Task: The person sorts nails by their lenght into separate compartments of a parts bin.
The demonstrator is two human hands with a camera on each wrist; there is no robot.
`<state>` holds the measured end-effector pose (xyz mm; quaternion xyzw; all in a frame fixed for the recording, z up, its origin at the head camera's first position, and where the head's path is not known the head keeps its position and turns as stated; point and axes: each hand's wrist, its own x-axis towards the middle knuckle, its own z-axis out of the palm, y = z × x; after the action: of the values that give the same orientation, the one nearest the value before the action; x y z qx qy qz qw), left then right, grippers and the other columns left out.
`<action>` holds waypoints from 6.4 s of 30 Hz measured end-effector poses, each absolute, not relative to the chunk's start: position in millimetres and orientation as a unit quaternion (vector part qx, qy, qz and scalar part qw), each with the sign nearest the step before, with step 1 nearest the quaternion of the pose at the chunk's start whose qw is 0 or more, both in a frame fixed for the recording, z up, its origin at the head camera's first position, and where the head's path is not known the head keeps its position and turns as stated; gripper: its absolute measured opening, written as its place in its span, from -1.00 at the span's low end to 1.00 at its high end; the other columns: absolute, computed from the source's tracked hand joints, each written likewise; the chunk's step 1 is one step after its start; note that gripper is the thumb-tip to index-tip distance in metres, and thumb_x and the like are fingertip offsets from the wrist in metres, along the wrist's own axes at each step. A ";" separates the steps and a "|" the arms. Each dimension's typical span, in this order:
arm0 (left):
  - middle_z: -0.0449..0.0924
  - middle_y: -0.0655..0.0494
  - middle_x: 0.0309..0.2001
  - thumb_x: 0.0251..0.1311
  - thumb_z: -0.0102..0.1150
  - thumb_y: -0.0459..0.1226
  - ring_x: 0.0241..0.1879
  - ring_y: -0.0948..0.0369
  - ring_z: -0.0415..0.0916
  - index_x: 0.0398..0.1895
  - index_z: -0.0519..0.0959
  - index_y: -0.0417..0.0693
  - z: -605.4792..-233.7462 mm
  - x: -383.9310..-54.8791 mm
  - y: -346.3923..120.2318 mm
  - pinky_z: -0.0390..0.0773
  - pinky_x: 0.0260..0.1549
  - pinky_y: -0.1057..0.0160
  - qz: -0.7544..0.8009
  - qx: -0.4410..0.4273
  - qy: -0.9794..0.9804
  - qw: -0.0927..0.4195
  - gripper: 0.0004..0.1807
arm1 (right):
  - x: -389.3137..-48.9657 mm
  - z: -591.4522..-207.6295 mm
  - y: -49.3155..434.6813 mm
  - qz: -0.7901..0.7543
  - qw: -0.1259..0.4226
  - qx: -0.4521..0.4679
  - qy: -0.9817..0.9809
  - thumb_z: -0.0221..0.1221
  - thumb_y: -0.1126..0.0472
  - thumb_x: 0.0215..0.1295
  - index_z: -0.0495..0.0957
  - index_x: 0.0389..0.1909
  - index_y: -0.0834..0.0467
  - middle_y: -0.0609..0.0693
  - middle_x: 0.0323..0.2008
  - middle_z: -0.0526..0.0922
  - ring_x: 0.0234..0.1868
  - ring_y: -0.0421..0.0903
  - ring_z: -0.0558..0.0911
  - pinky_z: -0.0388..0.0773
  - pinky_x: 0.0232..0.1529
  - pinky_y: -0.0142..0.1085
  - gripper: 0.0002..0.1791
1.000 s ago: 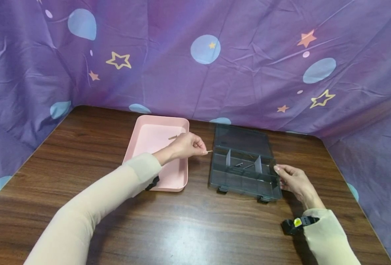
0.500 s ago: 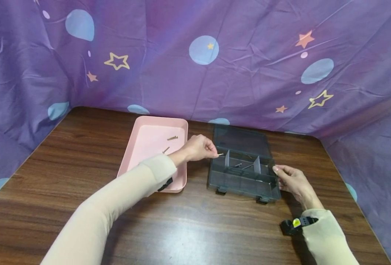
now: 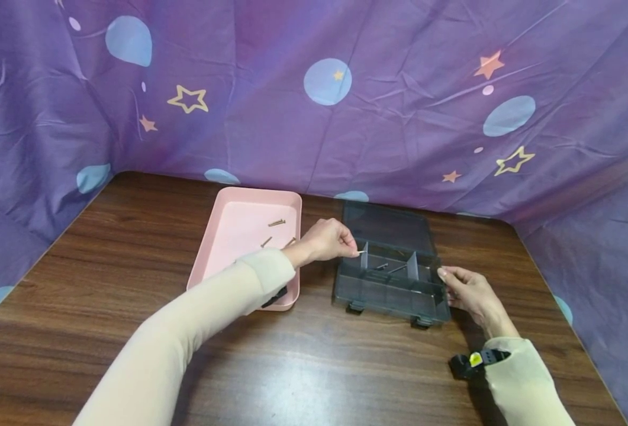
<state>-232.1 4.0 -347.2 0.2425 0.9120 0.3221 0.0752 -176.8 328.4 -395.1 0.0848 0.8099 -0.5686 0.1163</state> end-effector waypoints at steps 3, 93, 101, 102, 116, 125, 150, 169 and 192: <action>0.72 0.27 -0.42 0.02 0.36 -0.12 -0.31 0.31 0.55 -0.46 0.73 0.06 -347.5 -232.1 6.5 0.47 -0.19 0.40 0.319 0.248 0.912 0.073 -0.88 | -177.5 -395.6 328.3 -0.560 0.115 0.087 0.816 0.07 -0.03 0.34 0.49 -0.06 0.02 -0.29 -0.59 0.45 -0.53 -0.35 0.45 0.51 -0.47 -0.41 -0.73; 0.67 0.01 -0.30 0.00 0.34 -0.26 -0.33 0.21 0.44 -0.24 0.62 -0.16 -352.0 -237.7 -133.4 0.41 -0.30 0.31 0.369 0.020 0.919 0.136 -0.75 | -176.1 -395.4 327.4 -0.558 0.116 0.077 0.818 0.06 -0.04 0.35 0.49 -0.08 0.02 -0.29 -0.56 0.46 -0.53 -0.34 0.47 0.53 -0.45 -0.39 -0.73; 0.71 -0.01 -0.29 0.00 0.34 -0.25 -0.38 0.25 0.46 -0.24 0.63 -0.19 -354.2 -237.5 -133.2 0.40 -0.37 0.38 0.335 0.025 0.932 0.137 -0.75 | -176.6 -395.6 328.5 -0.550 0.116 0.080 0.823 0.06 -0.06 0.34 0.49 -0.08 0.01 -0.30 -0.56 0.44 -0.52 -0.34 0.46 0.53 -0.43 -0.37 -0.71; 0.71 -0.02 -0.28 0.00 0.35 -0.25 -0.37 0.24 0.46 -0.25 0.63 -0.19 -354.8 -237.7 -132.5 0.41 -0.36 0.37 0.331 0.022 0.934 0.135 -0.74 | -176.6 -395.7 328.6 -0.550 0.116 0.080 0.823 0.06 -0.07 0.34 0.48 -0.05 0.04 -0.30 -0.56 0.44 -0.52 -0.34 0.46 0.53 -0.43 -0.37 -0.69; 0.62 -0.06 -0.08 -0.04 0.37 -0.26 -0.08 0.09 0.46 -0.19 0.62 -0.20 -360.2 -237.7 -129.2 0.40 0.07 0.17 0.315 -0.016 0.938 0.144 -0.68 | -176.5 -396.3 328.9 -0.553 0.114 0.079 0.822 0.06 -0.06 0.34 0.48 -0.06 0.03 -0.29 -0.56 0.45 -0.52 -0.34 0.47 0.53 -0.44 -0.38 -0.70; 0.62 -0.04 -0.10 -0.05 0.36 -0.28 -0.13 0.13 0.47 -0.20 0.63 -0.18 -361.9 -237.9 -128.4 0.41 0.03 0.21 0.313 -0.017 0.937 0.153 -0.70 | -176.0 -395.5 328.1 -0.556 0.112 0.079 0.820 0.07 -0.06 0.33 0.50 -0.11 -0.01 -0.28 -0.57 0.45 -0.53 -0.35 0.47 0.53 -0.45 -0.39 -0.75; 0.62 -0.06 -0.10 -0.01 0.26 -0.34 -0.14 0.12 0.44 -0.21 0.63 -0.18 -357.5 -238.9 -126.4 0.42 -0.01 0.20 0.362 -0.008 0.923 0.130 -0.76 | -175.2 -394.4 326.5 -0.554 0.111 0.081 0.821 0.07 -0.06 0.33 0.49 -0.06 0.09 -0.29 -0.57 0.45 -0.53 -0.35 0.46 0.53 -0.46 -0.39 -0.66; 0.67 -0.11 -0.15 0.11 0.25 -0.30 -0.21 0.13 0.58 -0.18 0.62 -0.22 -344.8 -239.2 -101.6 0.52 -0.22 0.35 0.466 0.035 0.881 0.076 -0.77 | -177.0 -393.5 328.2 -0.548 0.112 0.078 0.825 0.06 -0.06 0.34 0.50 -0.07 0.05 -0.30 -0.57 0.47 -0.52 -0.35 0.47 0.53 -0.46 -0.40 -0.69; 0.71 0.00 -0.28 0.04 0.32 -0.31 -0.39 0.32 0.54 -0.29 0.63 -0.17 -341.1 -226.2 -26.1 0.42 -0.43 0.48 0.465 0.149 0.866 0.103 -0.83 | -176.5 -395.8 327.6 -0.545 0.113 0.074 0.828 0.04 -0.05 0.36 0.44 0.00 0.15 -0.29 -0.56 0.45 -0.52 -0.35 0.46 0.53 -0.45 -0.40 -0.62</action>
<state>-226.2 -26.1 -341.1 0.1489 0.8665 0.4651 0.1034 -176.5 327.6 -395.8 0.0737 0.8276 -0.5448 0.1134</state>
